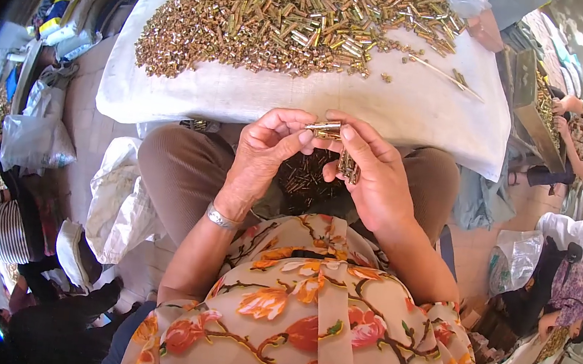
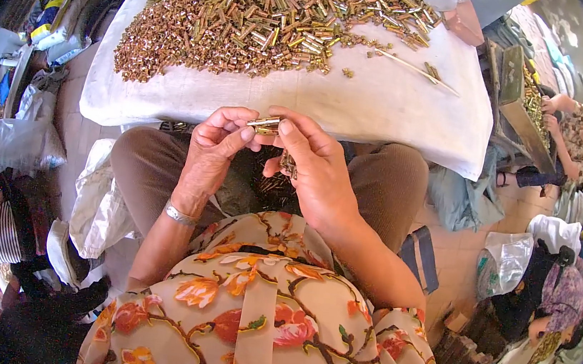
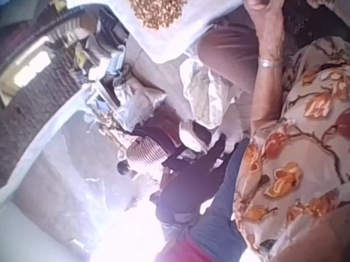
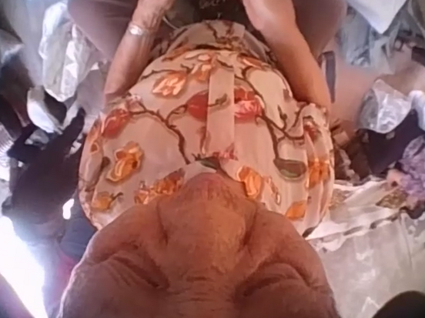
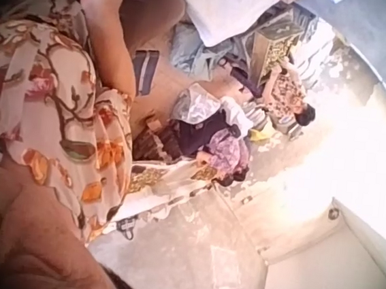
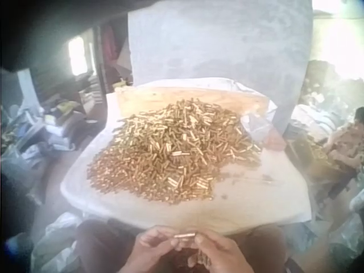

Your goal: The person sorts small gold-colored metal parts into piles on a white cloth on a table by hand.

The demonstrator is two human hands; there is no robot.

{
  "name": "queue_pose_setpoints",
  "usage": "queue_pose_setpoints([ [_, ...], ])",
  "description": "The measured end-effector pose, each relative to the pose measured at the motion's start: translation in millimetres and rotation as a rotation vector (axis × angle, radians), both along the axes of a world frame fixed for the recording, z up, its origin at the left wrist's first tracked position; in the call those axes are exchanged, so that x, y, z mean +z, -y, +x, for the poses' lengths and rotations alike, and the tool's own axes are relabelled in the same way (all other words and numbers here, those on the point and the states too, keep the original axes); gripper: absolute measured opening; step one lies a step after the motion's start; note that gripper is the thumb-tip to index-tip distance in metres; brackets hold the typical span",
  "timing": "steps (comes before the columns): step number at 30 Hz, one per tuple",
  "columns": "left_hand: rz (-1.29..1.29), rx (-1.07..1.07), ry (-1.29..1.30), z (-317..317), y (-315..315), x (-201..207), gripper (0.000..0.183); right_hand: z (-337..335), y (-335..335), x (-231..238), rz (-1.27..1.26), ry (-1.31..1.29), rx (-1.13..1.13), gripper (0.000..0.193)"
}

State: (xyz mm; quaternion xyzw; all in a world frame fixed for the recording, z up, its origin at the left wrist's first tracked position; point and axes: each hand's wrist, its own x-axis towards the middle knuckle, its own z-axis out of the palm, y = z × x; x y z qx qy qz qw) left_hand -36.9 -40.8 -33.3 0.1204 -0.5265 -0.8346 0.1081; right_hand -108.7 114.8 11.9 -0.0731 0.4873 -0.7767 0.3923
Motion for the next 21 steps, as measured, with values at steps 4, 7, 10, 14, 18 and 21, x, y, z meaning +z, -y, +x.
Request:
queue_pose_setpoints([
  [4, -0.024, -0.057, 0.035, 8.1, 2.8, -3.3, 0.018, -2.2, -9.2, -10.2, -0.042, 0.161, 0.047, 0.036],
  [7, -0.351, -0.039, 0.139, 6.4, 5.2, -12.0, 0.011, -3.2, -16.2, -41.0, 0.224, -0.253, 0.048, 0.038],
  [10, -0.927, 0.015, 0.177, -9.5, 6.1, -5.9, 0.014, -27.4, -20.6, -44.3, 0.487, -0.665, 0.080, 0.029],
  [14, -1.128, 0.130, -0.012, -68.6, 6.0, -20.4, 0.015, -104.3, -4.7, -43.8, 0.693, -0.893, -0.054, 0.022],
  [18, -1.406, 0.233, -0.042, -116.8, -0.3, -23.7, 0.016, -163.4, 25.4, -45.8, 0.758, -1.224, -0.129, 0.019],
  [21, -1.602, 0.219, -0.104, -129.5, -2.2, -35.2, 0.005, -183.6, 51.6, -58.6, 0.822, -1.428, -0.151, 0.019],
])
